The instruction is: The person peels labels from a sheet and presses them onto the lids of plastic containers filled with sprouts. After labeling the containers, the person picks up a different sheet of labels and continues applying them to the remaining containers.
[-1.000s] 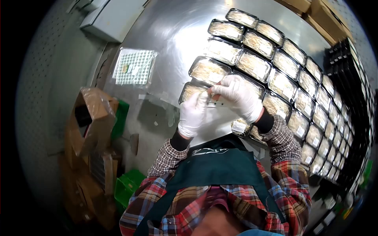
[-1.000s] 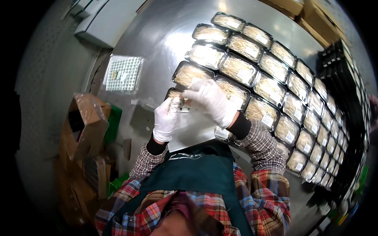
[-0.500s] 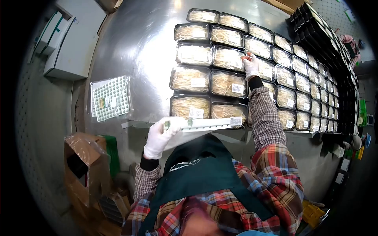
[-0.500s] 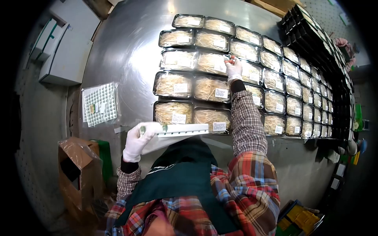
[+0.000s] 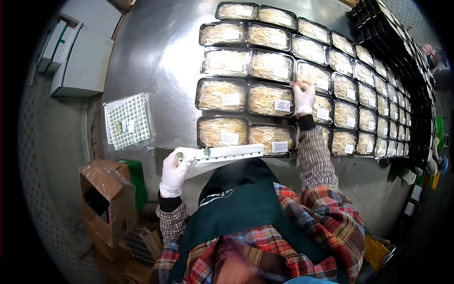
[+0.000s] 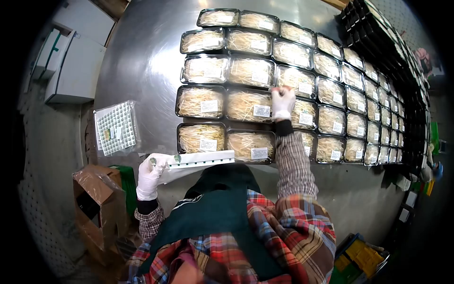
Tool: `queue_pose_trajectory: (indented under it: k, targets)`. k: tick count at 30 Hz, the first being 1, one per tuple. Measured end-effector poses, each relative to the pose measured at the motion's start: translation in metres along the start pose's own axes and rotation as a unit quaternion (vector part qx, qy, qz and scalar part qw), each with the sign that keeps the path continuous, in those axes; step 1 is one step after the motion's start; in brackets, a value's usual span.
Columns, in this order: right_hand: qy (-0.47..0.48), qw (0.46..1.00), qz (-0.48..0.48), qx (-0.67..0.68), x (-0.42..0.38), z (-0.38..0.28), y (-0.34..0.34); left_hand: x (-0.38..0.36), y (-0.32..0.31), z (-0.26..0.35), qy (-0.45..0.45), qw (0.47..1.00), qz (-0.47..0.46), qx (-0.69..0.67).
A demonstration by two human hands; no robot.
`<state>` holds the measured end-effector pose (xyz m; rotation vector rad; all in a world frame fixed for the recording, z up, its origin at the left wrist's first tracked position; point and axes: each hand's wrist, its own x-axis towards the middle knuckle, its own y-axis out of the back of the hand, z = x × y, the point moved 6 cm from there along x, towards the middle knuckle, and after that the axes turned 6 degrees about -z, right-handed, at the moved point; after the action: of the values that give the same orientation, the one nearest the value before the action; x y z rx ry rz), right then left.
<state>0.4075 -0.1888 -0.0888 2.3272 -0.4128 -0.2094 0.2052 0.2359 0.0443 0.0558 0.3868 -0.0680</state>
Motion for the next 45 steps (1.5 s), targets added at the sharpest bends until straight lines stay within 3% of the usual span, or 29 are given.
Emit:
queue_pose_trajectory:
  k: [3,7,9,11,12,13,14,15,16,19,21,23,24,25,27,28,31,34,35,36,38,40,41,42,44,45]
  targets:
    - [0.039,0.999,0.004,0.029,-0.046,0.004,-0.011,0.011,-0.015,0.008,-0.018,0.999,-0.039,0.014]
    - [0.102,0.982,0.047,-0.154,-0.061,-0.025,-0.014,0.022,-0.036,0.009,0.004,0.998,-0.066,-0.008]
    - [0.016,0.981,0.018,-0.194,-0.054,-0.026,-0.006,0.023,-0.044,0.013,-0.013,0.997,-0.077,-0.006]
    - [0.083,0.989,0.078,-0.091,-0.051,-0.004,-0.001,0.021,-0.05,0.013,0.009,0.997,-0.071,-0.001]
    - [0.071,0.997,-0.016,-0.002,-0.053,-0.014,-0.003,0.024,-0.054,0.01,-0.038,0.998,-0.057,-0.014]
    - [0.061,0.988,-0.115,0.085,-0.062,-0.036,0.004,0.025,-0.059,0.012,-0.023,0.998,-0.059,-0.013]
    - [0.089,0.946,-0.209,0.233,-0.082,-0.069,0.005,0.022,-0.062,0.014,-0.001,0.998,-0.059,-0.012]
    - [0.163,0.883,-0.345,0.274,-0.11,-0.112,0.013,0.018,-0.064,0.014,0.023,0.998,-0.058,-0.011]
    - [0.322,0.824,-0.418,0.207,-0.136,-0.162,0.03,0.018,-0.066,0.014,0.008,0.998,-0.053,-0.01]
    - [0.422,0.799,-0.407,0.132,-0.177,-0.2,0.033,0.013,-0.073,0.022,-0.009,0.998,-0.058,0.004]
    - [0.506,0.787,-0.347,0.064,-0.185,-0.214,0.047,0.012,-0.069,0.021,-0.036,0.996,-0.075,0.026]
    - [0.293,0.869,-0.319,0.239,-0.179,-0.192,0.046,0.011,-0.063,0.019,-0.035,0.996,-0.071,0.047]
    - [0.189,0.859,-0.274,0.39,-0.178,-0.183,0.047,0.007,-0.061,0.023,-0.029,0.996,-0.077,0.042]
    - [0.168,0.867,-0.245,0.4,-0.18,-0.187,0.053,0.004,-0.06,0.024,-0.02,0.995,-0.087,0.038]
    - [0.108,0.847,-0.295,0.43,-0.197,-0.193,0.038,0.002,-0.057,0.031,-0.06,0.987,-0.104,0.102]
    - [0.125,0.866,-0.304,0.377,-0.213,-0.206,0.033,-0.002,-0.056,0.036,-0.079,0.983,-0.108,0.124]
    - [0.399,0.884,-0.213,0.12,-0.253,-0.258,0.031,-0.009,-0.045,0.04,-0.073,0.966,-0.114,0.222]
    - [0.263,0.921,-0.161,0.237,-0.258,-0.227,0.021,-0.013,-0.031,0.028,-0.066,0.961,-0.147,0.226]
    - [0.159,0.923,-0.125,0.327,-0.247,-0.202,0.022,-0.015,-0.027,0.025,-0.075,0.965,-0.166,0.189]
    - [0.028,0.869,-0.056,0.491,-0.239,-0.174,0.028,-0.017,-0.02,0.017,-0.064,0.963,-0.169,0.201]
    - [0.024,0.936,0.028,0.35,-0.21,-0.087,0.035,-0.017,-0.001,0.0,-0.031,0.956,-0.177,0.231]
    - [-0.035,0.966,0.055,0.249,-0.204,-0.011,0.021,-0.019,0.015,-0.01,-0.054,0.971,-0.173,0.157]
    - [-0.062,0.975,0.048,0.208,-0.204,0.007,0.015,-0.019,0.023,-0.014,-0.057,0.979,-0.164,0.106]
    - [-0.031,0.995,0.046,0.079,-0.205,0.007,0.012,-0.018,0.033,-0.022,-0.037,0.982,-0.16,0.098]
    - [0.013,0.987,0.057,-0.152,-0.21,0.004,0.0,-0.02,0.063,-0.039,-0.013,0.989,-0.129,0.077]
    - [0.009,0.984,0.083,-0.158,-0.212,0.003,0.003,-0.023,0.08,-0.045,0.016,0.991,-0.107,0.084]
